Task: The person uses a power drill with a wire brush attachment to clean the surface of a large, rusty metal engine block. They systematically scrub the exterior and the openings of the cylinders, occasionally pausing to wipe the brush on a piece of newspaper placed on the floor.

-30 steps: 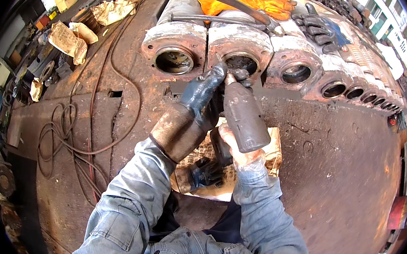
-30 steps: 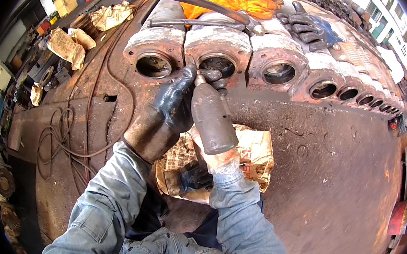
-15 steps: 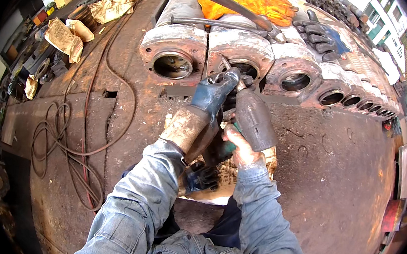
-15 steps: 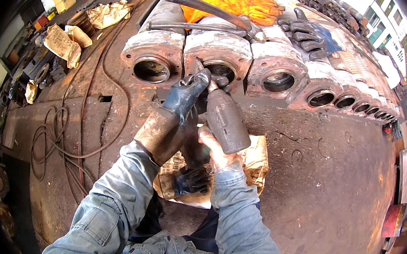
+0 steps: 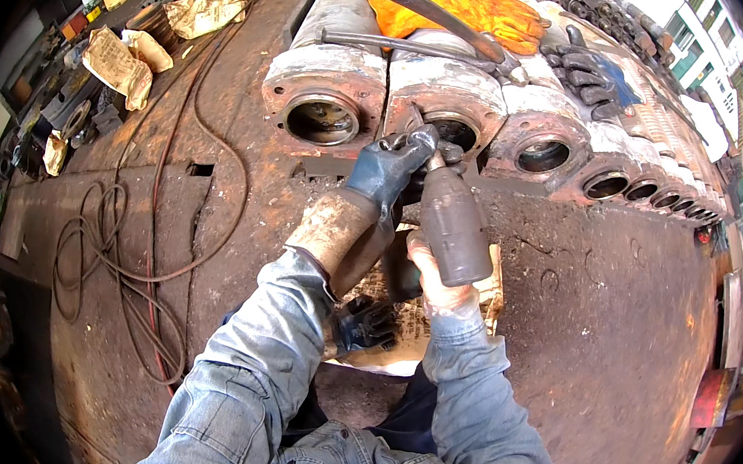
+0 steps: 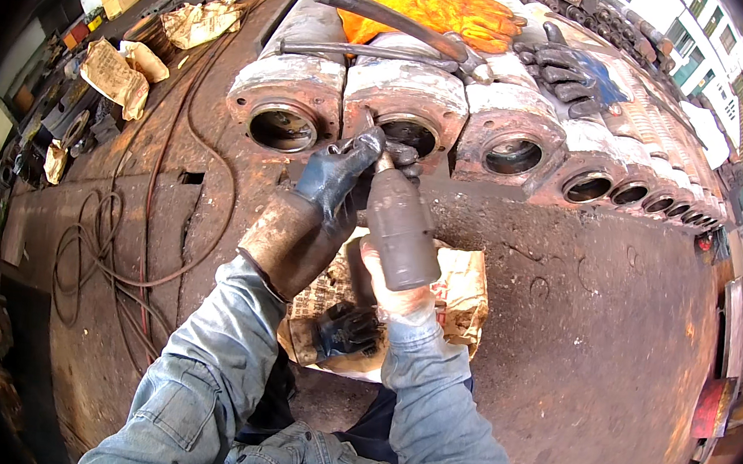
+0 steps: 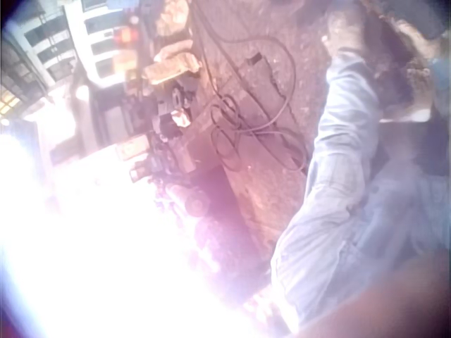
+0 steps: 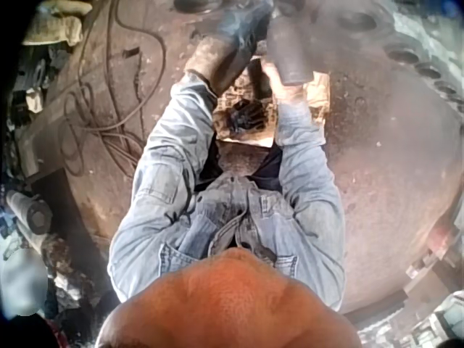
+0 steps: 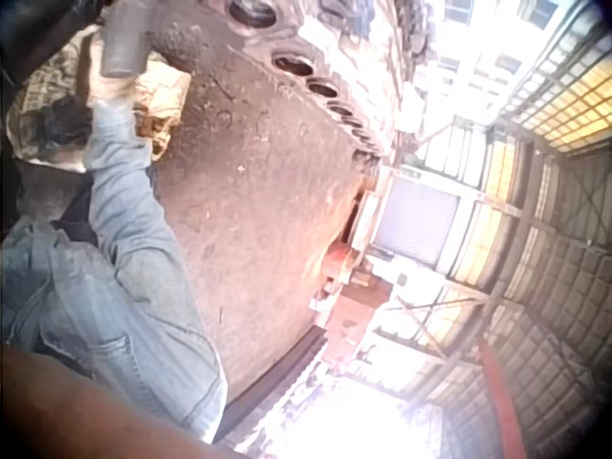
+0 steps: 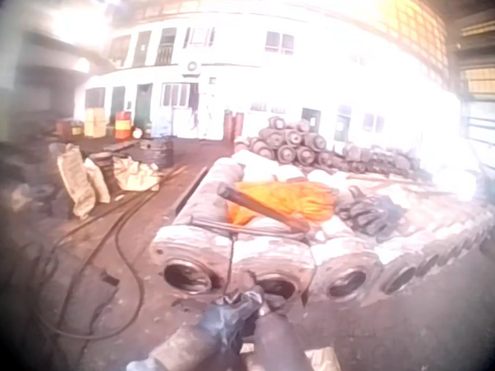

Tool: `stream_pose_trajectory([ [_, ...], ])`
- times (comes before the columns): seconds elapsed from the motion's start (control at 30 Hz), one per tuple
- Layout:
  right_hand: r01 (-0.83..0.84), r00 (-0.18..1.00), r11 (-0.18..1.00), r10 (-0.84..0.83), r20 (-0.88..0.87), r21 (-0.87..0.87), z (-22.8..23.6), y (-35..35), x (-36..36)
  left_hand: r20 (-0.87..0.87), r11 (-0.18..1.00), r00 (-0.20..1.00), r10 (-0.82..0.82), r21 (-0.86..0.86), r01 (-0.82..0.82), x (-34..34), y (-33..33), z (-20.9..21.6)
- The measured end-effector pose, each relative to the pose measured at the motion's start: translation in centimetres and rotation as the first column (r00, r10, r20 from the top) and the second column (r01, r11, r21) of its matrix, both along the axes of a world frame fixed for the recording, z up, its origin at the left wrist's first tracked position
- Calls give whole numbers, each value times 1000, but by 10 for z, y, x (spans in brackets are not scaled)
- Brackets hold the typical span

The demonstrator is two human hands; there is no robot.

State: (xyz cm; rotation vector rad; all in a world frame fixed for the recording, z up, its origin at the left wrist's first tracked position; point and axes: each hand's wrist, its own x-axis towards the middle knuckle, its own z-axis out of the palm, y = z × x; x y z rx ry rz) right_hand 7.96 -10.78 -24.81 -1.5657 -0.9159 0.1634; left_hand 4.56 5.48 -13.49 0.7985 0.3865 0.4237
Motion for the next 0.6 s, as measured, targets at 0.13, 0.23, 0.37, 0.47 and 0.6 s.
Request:
stream_pose_trajectory([
  [0.13,76,975,976,-30,219,-204,89,-1,-22,-53,997,998,37,73,-33,-23,15,9],
  [0.23,279,831,910,-68,552,-308,110,-18,-14,-137,982,990,38,190,-11,-25,21,9],
  [0.37,324,730,811,112,674,-486,127,-17,1,2,999,999,-32,17,32,-33,25,4],
  [0.47,-87,723,960,245,-646,266,74,-5,4,9,999,999,-50,13,49,-36,20,9],
  [0.6,-57,986,998,55,-158,-11,39,17,-25,2,999,1000,15,41,-15,-44,22,6],
])
